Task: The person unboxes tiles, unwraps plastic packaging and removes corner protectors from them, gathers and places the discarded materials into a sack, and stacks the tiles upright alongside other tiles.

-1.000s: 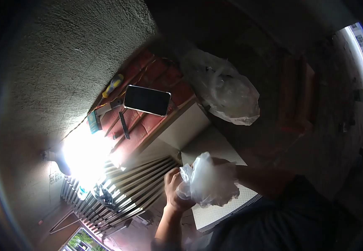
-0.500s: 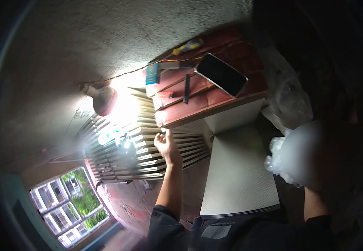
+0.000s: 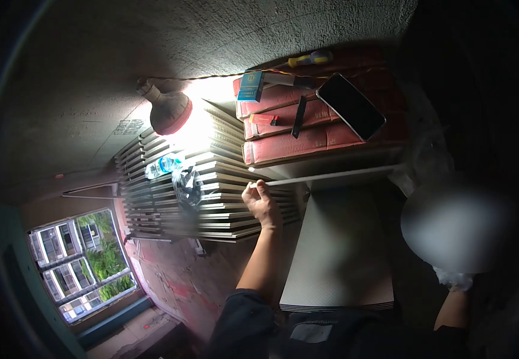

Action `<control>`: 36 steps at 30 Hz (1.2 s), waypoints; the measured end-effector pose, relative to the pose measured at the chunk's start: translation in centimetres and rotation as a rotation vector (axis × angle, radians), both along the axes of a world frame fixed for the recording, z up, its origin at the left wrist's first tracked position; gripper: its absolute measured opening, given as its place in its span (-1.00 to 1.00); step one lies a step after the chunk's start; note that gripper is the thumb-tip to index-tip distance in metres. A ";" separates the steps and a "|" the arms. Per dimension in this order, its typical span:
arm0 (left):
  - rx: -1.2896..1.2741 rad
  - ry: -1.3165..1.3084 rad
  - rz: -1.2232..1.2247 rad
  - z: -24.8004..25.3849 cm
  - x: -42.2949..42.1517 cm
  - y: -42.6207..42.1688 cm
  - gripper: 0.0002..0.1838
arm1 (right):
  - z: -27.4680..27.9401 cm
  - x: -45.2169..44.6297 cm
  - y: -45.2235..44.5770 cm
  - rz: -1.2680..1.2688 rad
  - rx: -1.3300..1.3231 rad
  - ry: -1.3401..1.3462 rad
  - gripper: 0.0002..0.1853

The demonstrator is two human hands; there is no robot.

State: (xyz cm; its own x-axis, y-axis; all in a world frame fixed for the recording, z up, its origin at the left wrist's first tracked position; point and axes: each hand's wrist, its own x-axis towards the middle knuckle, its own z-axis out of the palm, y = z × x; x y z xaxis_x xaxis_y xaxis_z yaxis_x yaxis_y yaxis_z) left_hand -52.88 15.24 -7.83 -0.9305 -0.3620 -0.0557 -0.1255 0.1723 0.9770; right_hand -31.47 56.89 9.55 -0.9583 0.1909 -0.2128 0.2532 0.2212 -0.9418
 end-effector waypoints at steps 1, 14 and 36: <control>0.032 -0.029 -0.013 1.2 0.8 0.0 -0.55 | 0.5 0.3 0.5 -0.015 0.029 0.023 -0.24; -0.502 0.003 -0.325 6.2 -0.6 -5.6 -0.63 | 2.0 2.7 1.9 -0.366 0.261 0.280 -0.23; 0.022 0.197 -0.393 -3.0 -1.0 -1.0 -0.66 | -3.5 -4.1 -9.2 -0.136 -0.481 -0.009 -0.21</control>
